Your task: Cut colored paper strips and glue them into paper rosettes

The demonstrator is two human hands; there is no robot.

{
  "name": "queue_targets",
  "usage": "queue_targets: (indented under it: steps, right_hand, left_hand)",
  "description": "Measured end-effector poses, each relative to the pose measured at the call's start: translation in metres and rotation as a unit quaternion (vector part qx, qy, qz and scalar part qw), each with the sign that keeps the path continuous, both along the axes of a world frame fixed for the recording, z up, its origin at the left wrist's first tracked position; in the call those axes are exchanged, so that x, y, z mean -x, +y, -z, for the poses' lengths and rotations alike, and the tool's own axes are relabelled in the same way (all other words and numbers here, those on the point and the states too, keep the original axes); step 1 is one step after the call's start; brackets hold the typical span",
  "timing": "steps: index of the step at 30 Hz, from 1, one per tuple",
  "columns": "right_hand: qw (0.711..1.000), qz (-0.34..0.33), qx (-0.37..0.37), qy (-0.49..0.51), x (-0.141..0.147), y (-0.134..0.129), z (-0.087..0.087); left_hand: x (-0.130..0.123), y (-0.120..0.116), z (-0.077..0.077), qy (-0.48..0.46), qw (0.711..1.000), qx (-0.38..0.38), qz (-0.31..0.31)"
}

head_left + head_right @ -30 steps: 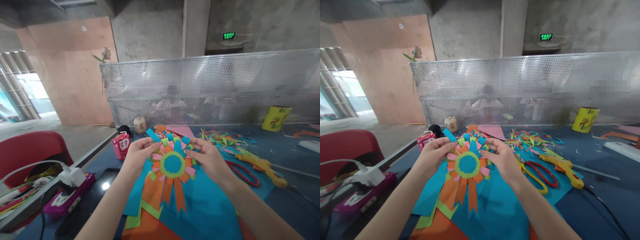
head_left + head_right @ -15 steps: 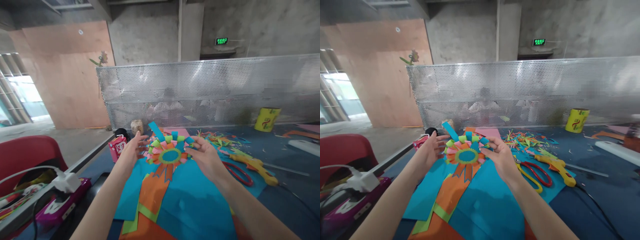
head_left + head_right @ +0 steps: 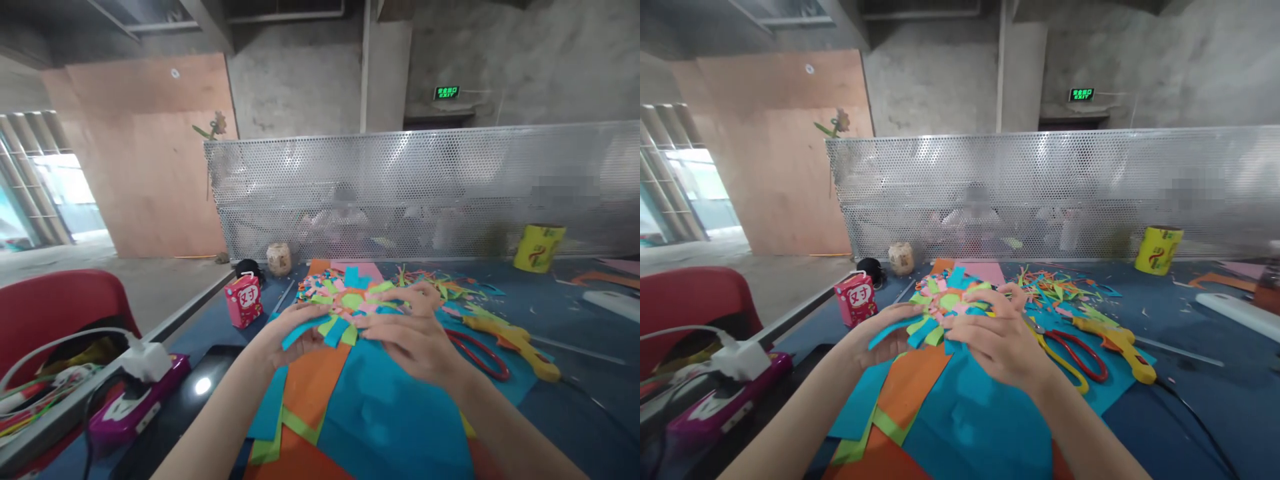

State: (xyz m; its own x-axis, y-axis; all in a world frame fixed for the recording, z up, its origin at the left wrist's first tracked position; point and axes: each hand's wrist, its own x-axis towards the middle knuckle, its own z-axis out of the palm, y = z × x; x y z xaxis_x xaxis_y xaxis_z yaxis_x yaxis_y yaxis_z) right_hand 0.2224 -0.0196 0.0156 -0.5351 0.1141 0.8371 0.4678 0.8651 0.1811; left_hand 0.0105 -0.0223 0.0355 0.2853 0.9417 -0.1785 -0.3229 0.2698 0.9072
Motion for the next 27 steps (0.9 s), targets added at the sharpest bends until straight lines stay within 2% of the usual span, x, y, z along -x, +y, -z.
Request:
queue_targets:
  steps: [3,6,10,12,13,14,15,16,17,18,19,20,25,27]
  right_hand:
    - [1.0,0.014,0.008,-0.002,0.001,0.005,0.002]
    - [0.998,0.043,-0.019,0.048,0.001,0.009,0.002]
    - [0.983,0.132,-0.059,0.112,-0.022,0.014,-0.004]
    - [0.974,0.212,-0.009,0.082,-0.046,0.019,-0.005]
    - [0.955,0.284,0.041,0.074,-0.06,0.022,-0.004]
    - [0.916,0.38,0.099,0.077,-0.074,0.025,-0.001]
    - [0.853,0.488,0.17,0.074,-0.088,0.029,0.003]
    - [0.77,0.582,0.252,0.074,-0.101,0.033,0.008]
    - [0.68,0.646,0.336,0.083,-0.112,0.036,0.015]
    - [0.605,0.677,0.41,0.09,-0.121,0.039,0.022]
    - [0.572,0.688,0.437,0.094,-0.129,0.041,0.028]
    - [0.557,0.692,0.449,0.099,-0.135,0.044,0.034]
    - [0.544,0.699,0.443,0.142,-0.158,0.053,0.05]
    - [0.576,0.674,0.439,0.145,-0.169,0.055,0.052]
  left_hand:
    - [0.0,0.001,-0.001,0.007,1.0,-0.018,-0.022]
    - [-0.001,0.002,0.0,-0.001,0.998,-0.043,-0.036]
    - [-0.004,0.006,0.003,0.028,0.993,-0.021,-0.109]
    - [-0.006,0.007,0.004,0.037,0.993,-0.011,-0.112]
    - [-0.007,0.008,0.005,0.035,0.993,-0.01,-0.112]
    - [-0.007,0.01,0.006,0.03,0.993,-0.012,-0.112]
    - [-0.008,0.011,0.008,0.024,0.993,-0.013,-0.111]
    - [-0.009,0.012,0.009,0.017,0.993,-0.016,-0.113]
    - [-0.009,0.014,0.011,0.011,0.993,-0.02,-0.114]
    - [-0.009,0.016,0.013,0.005,0.993,-0.024,-0.115]
    - [-0.009,0.018,0.016,-0.001,0.993,-0.029,-0.117]
    - [-0.008,0.02,0.018,-0.007,0.992,-0.034,-0.121]
    - [-0.005,0.028,0.028,-0.013,0.99,-0.035,-0.134]
    - [-0.005,0.028,0.03,-0.013,0.99,-0.033,-0.137]
